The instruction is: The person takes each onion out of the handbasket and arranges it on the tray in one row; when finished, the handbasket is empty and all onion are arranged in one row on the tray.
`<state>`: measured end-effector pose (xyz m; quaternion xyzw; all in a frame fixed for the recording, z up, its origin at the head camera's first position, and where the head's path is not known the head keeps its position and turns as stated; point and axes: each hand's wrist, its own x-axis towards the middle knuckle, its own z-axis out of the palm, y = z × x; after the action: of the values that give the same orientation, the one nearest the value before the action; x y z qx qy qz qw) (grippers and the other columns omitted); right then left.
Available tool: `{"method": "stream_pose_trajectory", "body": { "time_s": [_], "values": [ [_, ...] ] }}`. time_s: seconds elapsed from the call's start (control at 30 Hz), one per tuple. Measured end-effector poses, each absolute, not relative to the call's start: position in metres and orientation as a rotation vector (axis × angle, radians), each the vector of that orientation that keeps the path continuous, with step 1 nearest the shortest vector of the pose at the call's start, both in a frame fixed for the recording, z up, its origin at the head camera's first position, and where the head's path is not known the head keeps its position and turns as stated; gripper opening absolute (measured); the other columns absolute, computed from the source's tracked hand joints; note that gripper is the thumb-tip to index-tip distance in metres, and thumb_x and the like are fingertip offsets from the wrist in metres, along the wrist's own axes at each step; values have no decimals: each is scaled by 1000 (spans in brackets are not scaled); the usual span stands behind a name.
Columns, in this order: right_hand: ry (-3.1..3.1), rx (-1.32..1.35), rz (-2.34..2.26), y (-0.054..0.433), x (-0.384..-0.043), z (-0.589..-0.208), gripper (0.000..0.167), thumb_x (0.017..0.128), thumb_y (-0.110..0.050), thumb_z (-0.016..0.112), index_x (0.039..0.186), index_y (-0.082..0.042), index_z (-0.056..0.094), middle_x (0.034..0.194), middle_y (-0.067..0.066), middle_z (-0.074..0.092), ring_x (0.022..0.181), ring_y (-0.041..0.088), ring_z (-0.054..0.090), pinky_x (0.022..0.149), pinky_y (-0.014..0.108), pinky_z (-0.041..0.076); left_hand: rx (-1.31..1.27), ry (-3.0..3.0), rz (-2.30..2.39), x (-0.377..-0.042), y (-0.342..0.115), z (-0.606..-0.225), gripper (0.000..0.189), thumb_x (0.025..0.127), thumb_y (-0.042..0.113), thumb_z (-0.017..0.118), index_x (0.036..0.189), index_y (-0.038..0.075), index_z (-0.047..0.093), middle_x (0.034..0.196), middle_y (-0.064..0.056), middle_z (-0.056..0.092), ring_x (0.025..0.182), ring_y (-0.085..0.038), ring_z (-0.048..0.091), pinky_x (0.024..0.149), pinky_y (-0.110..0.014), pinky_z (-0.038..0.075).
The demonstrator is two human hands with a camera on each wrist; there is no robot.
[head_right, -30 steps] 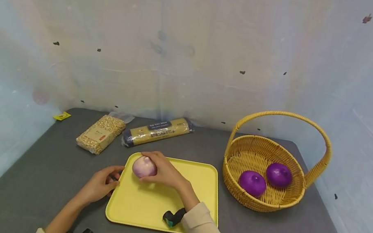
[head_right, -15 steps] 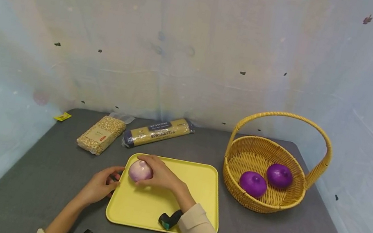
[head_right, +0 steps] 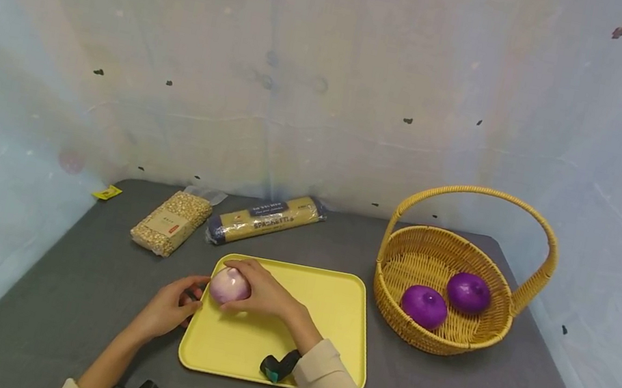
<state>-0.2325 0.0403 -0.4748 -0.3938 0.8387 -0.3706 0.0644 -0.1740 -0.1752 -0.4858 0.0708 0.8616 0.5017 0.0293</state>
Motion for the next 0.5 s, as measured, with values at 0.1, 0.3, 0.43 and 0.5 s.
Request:
{"method": "stream_pose_trajectory", "body": {
  "time_s": [0.1, 0.3, 0.43, 0.5],
  "values": [
    [2524, -1164, -1110, 40, -233, -473, 82, 74, -33, 79, 142, -14, 37, 141, 5, 38, 126, 18, 40, 101, 36, 41, 225, 2657, 1554, -175, -175, -487, 43, 81, -12, 59, 123, -3, 54, 89, -11, 53, 59, -14, 51, 40, -25, 49],
    [2511, -1157, -1097, 38, -232, -472, 85, 75, -32, 78, 144, -12, 33, 141, 6, 37, 125, 18, 41, 102, 35, 41, 216, 2647, 1556, -175, -175, -486, 43, 82, -12, 59, 123, -3, 54, 90, -12, 53, 59, -14, 52, 41, -25, 49],
    [2510, -1158, -1098, 38, -231, -472, 85, 75, -32, 78, 144, -11, 33, 141, 7, 38, 125, 19, 41, 102, 35, 41, 207, 2641, 1555, -174, -175, -486, 43, 82, -11, 59, 123, -3, 54, 90, -12, 54, 60, -14, 52, 40, -25, 49],
    [2509, -1155, -1093, 38, -231, -471, 85, 75, -33, 78, 144, -11, 32, 142, 8, 36, 126, 20, 40, 102, 36, 40, 204, 2638, 1555, -174, -175, -486, 43, 82, -11, 59, 123, -2, 54, 90, -11, 54, 60, -14, 52, 41, -25, 49]
  ]
}}
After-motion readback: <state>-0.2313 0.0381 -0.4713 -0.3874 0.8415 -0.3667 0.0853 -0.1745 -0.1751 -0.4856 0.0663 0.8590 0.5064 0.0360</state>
